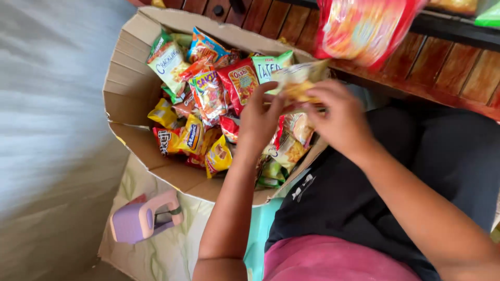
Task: Organizing and stocking various snack bags from a cardboard box onto glass display shelves.
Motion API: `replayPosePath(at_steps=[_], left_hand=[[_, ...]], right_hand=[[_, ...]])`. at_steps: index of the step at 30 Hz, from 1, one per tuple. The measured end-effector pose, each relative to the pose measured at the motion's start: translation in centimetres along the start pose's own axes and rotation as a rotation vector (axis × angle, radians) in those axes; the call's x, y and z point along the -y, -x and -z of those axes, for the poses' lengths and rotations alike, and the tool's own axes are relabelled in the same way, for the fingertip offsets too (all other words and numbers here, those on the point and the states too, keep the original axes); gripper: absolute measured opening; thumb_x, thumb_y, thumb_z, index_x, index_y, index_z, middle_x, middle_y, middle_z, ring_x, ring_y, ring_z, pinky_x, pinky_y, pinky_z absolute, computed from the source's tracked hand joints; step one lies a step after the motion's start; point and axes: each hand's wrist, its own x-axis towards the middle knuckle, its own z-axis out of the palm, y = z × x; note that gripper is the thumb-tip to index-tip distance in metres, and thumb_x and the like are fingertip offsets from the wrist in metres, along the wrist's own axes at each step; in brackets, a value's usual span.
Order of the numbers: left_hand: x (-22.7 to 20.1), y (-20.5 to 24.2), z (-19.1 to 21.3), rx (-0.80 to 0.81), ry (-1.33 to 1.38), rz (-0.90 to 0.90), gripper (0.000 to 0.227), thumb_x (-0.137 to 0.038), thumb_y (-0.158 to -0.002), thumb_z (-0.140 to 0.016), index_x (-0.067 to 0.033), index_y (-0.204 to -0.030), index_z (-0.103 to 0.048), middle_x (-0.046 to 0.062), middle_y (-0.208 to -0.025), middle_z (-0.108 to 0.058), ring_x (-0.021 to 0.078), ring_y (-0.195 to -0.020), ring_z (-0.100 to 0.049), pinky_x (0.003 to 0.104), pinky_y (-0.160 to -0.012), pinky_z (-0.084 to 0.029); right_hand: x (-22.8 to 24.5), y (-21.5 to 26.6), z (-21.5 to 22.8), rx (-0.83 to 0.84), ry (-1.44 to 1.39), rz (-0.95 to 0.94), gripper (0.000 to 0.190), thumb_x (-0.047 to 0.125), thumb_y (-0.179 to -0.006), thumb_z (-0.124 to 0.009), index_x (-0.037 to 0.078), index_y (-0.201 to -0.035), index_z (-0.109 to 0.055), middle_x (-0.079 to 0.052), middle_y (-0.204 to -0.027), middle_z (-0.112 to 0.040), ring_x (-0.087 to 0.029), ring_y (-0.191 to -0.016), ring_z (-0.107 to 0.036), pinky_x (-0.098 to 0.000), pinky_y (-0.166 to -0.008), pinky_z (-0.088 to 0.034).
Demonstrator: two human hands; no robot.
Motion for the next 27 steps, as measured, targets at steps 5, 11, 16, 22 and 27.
replayPosePath(at_steps=[5,11,16,22,27], left_hand=[[13.8,0.6,1.7,-0.138,-0.323,-0.061,0.057,-0.026,-0.091,-0.073,-0.0209,-0.145,-0.055,0.028,-0.126,-0.058,0.0399,-0.111,-0.064,0.046,-0.092,-0.055],[17.5,1.3,0.7,-0.089,-0.683,0.010,0.058,-0.028,-0.086,-0.075,-0.0356,-0.141,-0.059,0.024,-0.146,-0.047,0.0432,-0.128,-0.052,0.052,-0.099,-0.050],[10.0,-1.0,-1.6,-0.223,-0.878,-0.005,0.058,-0.031,-0.086,-0.074,-0.0346,-0.141,-0.057,0.021,-0.154,-0.039,0.0434,-0.137,-0.041,0.062,-0.104,-0.039],[2.5,-7.3,-6.8,-0.375,-0.830,-0.489,0.077,-0.040,-0.084,-0.078,-0.0257,-0.153,-0.046,0.014,-0.158,-0.040,0.0382,-0.151,-0.030,0.076,-0.120,-0.012],[2.6,-13.7,-10.2,-0.214,-1.037,-0.637,0.066,-0.033,-0.079,-0.078,-0.0322,-0.142,-0.058,0.010,-0.155,-0.048,0.0344,-0.151,-0.031,0.069,-0.119,-0.012]], right_hand=[[-4.3,2.6,-10.5,0.485,0.108,0.018,0.050,0.013,-0.084,-0.074,0.008,-0.133,-0.064,-0.020,-0.146,-0.053,-0.041,-0.134,-0.050,-0.0490,-0.107,-0.041],[-6.8,4.3,-13.6,0.770,0.316,-0.042,0.065,0.011,-0.078,-0.072,0.018,-0.141,-0.061,-0.017,-0.159,-0.041,-0.047,-0.143,-0.034,-0.0584,-0.106,-0.036],[-6.1,1.5,-7.4,0.401,0.211,0.029,0.039,0.013,-0.088,-0.072,0.013,-0.127,-0.067,-0.019,-0.144,-0.055,-0.038,-0.132,-0.052,-0.0485,-0.108,-0.045],[-10.3,0.8,2.1,-0.091,0.675,-0.151,0.047,0.007,-0.094,-0.078,0.016,-0.137,-0.063,-0.008,-0.138,-0.057,-0.031,-0.129,-0.054,-0.0459,-0.110,-0.046],[-14.4,-1.3,3.5,0.295,0.779,-0.559,0.111,0.025,-0.063,-0.095,0.022,-0.157,-0.035,-0.016,-0.162,-0.016,-0.044,-0.145,-0.017,-0.0688,-0.105,-0.029]])
